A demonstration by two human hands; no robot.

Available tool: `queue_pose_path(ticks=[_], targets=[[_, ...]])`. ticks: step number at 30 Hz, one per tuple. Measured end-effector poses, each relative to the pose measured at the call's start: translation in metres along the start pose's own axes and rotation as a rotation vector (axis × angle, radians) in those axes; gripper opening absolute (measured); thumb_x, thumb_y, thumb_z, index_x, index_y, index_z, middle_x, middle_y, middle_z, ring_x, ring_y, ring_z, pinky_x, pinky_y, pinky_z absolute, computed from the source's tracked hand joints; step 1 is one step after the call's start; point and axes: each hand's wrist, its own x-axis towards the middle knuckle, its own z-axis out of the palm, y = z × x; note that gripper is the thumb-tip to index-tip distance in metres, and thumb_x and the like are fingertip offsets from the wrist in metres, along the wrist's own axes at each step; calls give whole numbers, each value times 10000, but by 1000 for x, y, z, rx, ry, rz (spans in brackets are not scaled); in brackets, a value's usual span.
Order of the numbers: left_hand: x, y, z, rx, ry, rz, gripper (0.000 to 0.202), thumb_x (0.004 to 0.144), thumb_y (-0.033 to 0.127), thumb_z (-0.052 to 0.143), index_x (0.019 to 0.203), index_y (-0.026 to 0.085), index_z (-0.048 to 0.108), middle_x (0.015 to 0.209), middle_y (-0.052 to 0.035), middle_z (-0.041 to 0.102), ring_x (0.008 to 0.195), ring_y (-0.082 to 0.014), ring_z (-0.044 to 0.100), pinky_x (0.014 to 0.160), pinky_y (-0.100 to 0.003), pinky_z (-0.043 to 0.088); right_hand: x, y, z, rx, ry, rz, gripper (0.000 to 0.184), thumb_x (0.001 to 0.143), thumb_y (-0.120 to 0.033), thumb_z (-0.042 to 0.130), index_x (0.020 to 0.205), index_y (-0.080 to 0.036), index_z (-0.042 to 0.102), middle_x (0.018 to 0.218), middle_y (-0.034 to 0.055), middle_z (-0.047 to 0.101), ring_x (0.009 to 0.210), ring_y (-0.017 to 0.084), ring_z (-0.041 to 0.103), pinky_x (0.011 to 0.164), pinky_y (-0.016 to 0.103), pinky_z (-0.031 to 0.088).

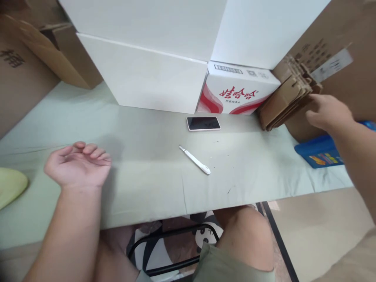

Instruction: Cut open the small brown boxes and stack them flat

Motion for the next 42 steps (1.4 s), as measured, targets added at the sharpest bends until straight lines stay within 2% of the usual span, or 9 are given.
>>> queue_pose_path(ticks=[7, 15, 20, 24, 28, 30, 33, 37, 42], targets=[[-5, 24, -19, -81, -47, -31, 84, 717, 250, 523, 684, 206, 460, 552, 51, 396, 421, -85, 371, 418, -204, 310, -38, -162, -61, 171, 280, -369, 442, 906, -166, 547, 1330, -162, 672, 1369, 214, 644, 1372, 294, 551, 1181, 421, 407], [-1, 36, -29, -122, -50, -58, 89, 662, 259, 549, 650, 195, 489, 544, 54, 401, 416, -79, 399, 422, -193, 312, -114, -410, -62, 598, 94, -1245, 402, 895, -263, 492, 1249, -210, 674, 1291, 152, 670, 1177, 342, 659, 1030, 515, 542], [3, 34, -28, -151, -61, -97, 117, 657, 281, 575, 646, 195, 498, 557, 49, 402, 429, -76, 403, 439, -201, 299, -145, -541, -61, 701, -40, -1342, 493, 875, -229, 499, 1356, -248, 606, 1421, 129, 602, 1216, 328, 643, 1034, 520, 553], [6, 30, -33, -159, -70, -137, 162, 639, 300, 614, 652, 203, 485, 569, 48, 392, 447, -79, 405, 461, -217, 293, -139, -619, -74, 697, -62, -1219, 543, 863, -199, 565, 1405, -241, 571, 1594, 100, 470, 1365, 301, 560, 1159, 524, 495], [10, 24, -36, -188, -66, -175, 155, 646, 311, 610, 657, 209, 493, 580, 36, 397, 455, -83, 383, 486, -246, 283, -107, -674, -97, 664, -1, -1091, 511, 880, -187, 650, 1388, -189, 603, 1721, 41, 291, 1579, 322, 311, 1319, 583, 290], [13, 21, -36, -186, -81, -193, 154, 661, 320, 608, 666, 211, 500, 594, 27, 408, 464, -86, 382, 499, -261, 279, -86, -695, -102, 654, -10, -1063, 379, 835, -275, 783, 1206, -284, 708, 1664, -48, 397, 1623, 337, 169, 1365, 626, 137], [17, 18, -35, -172, -96, -206, 186, 665, 337, 632, 670, 211, 495, 609, 20, 406, 478, -85, 386, 519, -268, 273, -65, -716, -97, 643, -48, -1071, 226, 856, -425, 815, 962, -245, 728, 1534, 3, 555, 1592, 345, 205, 1325, 696, 82], [19, 17, -34, -178, -100, -199, 190, 639, 339, 646, 657, 217, 502, 615, 13, 418, 492, -94, 376, 527, -290, 270, -64, -714, -88, 596, -13, -1079, 297, 905, -385, 753, 1025, -118, 707, 1404, 92, 634, 1510, 407, 287, 1215, 794, 226], [22, 22, -37, -128, -87, -76, 193, 653, 342, 646, 665, 226, 492, 606, 21, 392, 499, -105, 377, 517, -285, 272, -85, -681, -93, 559, 90, -1141, 169, 938, -296, 671, 1091, -239, 714, 1395, 14, 688, 1529, 413, 285, 1195, 829, 243]])
